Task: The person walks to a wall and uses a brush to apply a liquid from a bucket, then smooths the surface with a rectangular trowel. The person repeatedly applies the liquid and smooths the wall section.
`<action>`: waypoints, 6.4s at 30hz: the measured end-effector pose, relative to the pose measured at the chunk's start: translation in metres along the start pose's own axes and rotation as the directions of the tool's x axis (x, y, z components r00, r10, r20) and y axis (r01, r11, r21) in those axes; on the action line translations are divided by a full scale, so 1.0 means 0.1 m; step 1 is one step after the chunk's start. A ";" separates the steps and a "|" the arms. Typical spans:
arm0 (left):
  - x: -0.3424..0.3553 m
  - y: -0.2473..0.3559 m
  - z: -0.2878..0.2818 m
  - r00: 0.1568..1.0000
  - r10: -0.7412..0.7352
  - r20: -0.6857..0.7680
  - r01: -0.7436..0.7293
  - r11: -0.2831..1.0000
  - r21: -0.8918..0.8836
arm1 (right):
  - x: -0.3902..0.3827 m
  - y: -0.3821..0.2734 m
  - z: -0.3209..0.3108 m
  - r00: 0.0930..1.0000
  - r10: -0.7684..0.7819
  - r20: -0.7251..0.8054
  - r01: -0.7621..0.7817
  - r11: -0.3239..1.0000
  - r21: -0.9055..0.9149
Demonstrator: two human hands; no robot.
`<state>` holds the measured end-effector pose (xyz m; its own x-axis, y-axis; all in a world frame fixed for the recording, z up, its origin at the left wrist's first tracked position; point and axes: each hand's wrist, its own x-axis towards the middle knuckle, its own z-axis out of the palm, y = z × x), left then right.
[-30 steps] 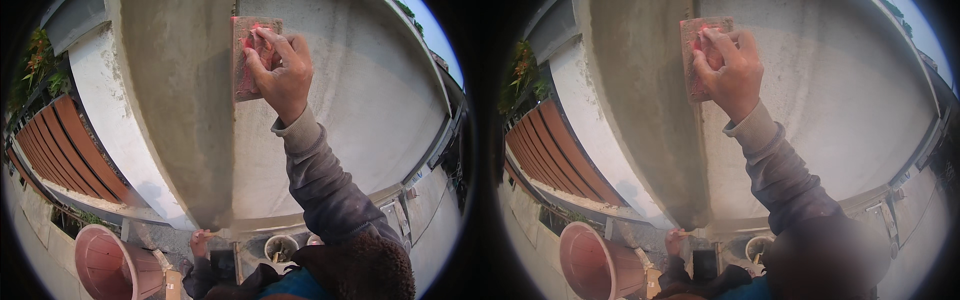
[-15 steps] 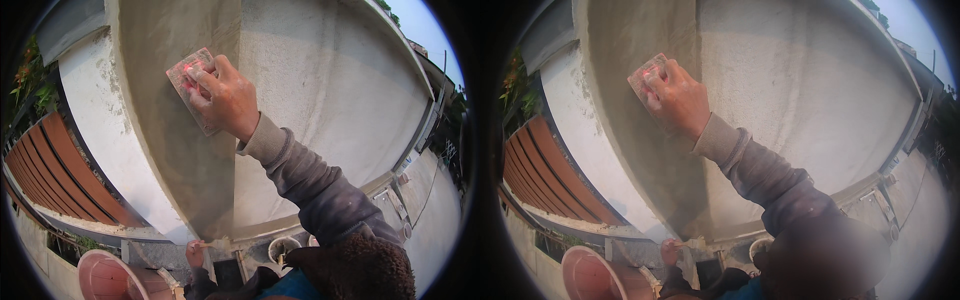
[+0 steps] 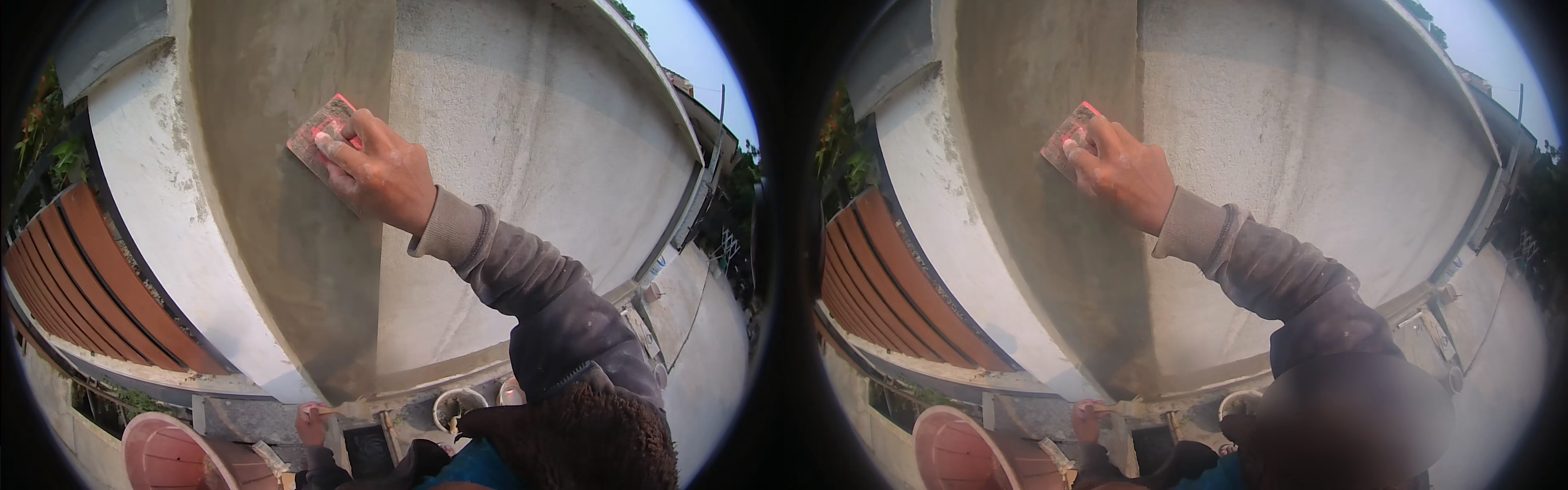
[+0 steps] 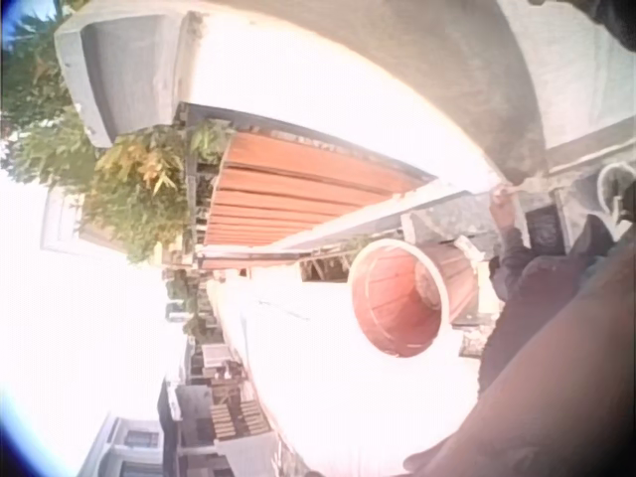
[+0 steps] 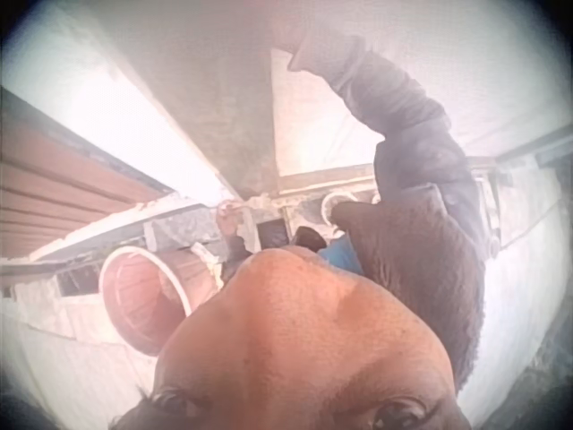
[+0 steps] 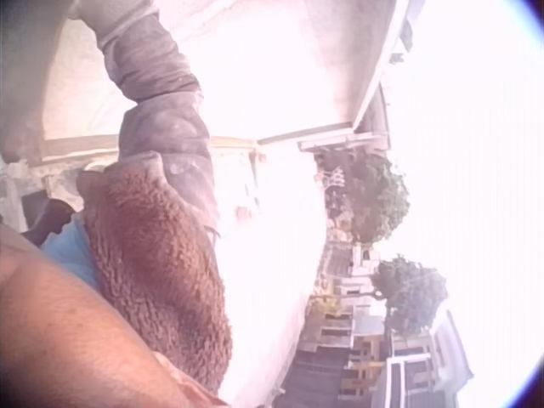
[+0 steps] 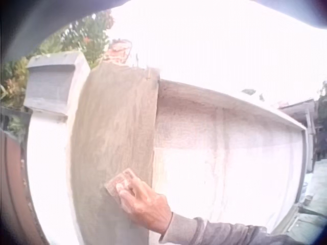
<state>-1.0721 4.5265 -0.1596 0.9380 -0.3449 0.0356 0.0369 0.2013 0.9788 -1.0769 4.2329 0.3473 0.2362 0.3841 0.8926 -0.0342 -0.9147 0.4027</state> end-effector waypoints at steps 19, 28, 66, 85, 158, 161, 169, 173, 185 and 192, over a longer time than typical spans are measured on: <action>-0.09 0.17 0.08 0.996 0.071 -0.047 -0.061 0.982 0.181 | -0.01 0.43 -0.22 0.949 -0.313 0.039 0.315 0.940 -0.128; -0.21 0.22 0.07 0.996 0.003 -0.093 0.027 0.947 0.320 | 0.72 0.59 -0.31 0.974 -0.222 -0.039 0.218 0.972 -0.087; -0.36 0.04 0.24 0.974 -0.042 -0.224 0.089 0.975 0.203 | -2.23 -0.60 0.00 0.852 -0.321 0.413 0.283 0.947 0.153; -0.40 -0.07 0.12 0.958 -0.020 -0.286 0.040 0.997 0.066 | 0.02 0.85 -0.18 0.869 0.474 -0.139 -0.147 0.517 0.844; -0.25 0.12 0.24 0.963 -0.002 -0.269 0.034 0.993 0.115 | 1.33 1.50 -0.15 0.837 0.543 0.074 -0.337 0.402 0.851; -0.33 0.11 0.08 0.941 -0.040 -0.335 0.069 0.995 0.076 | 0.37 0.94 0.17 0.803 0.590 0.087 -0.340 0.332 0.880; -0.22 -0.11 0.32 0.976 -0.027 -0.215 0.041 0.997 0.064 | -2.63 -0.15 0.24 0.594 0.564 0.573 -0.749 0.129 0.650; -0.32 0.05 0.30 0.968 -0.035 -0.248 0.059 0.994 0.090 | -1.27 0.51 -0.21 0.826 0.560 0.064 -0.417 0.531 0.738; -0.22 -0.01 0.41 0.988 -0.011 -0.154 0.025 0.996 0.091 | 1.93 1.39 -1.02 0.952 -0.276 -0.132 0.282 0.959 0.030; -0.29 0.03 0.12 0.967 -0.040 -0.252 0.056 0.997 0.056 | 0.10 0.51 -0.24 0.944 -0.323 -0.070 0.328 0.942 0.073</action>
<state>-1.1038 4.5260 -0.1553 0.9923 -0.1105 -0.0556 0.0699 0.1302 0.9890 -1.0994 4.1926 0.3812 0.1661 0.6669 0.7264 0.1161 -0.7447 0.6572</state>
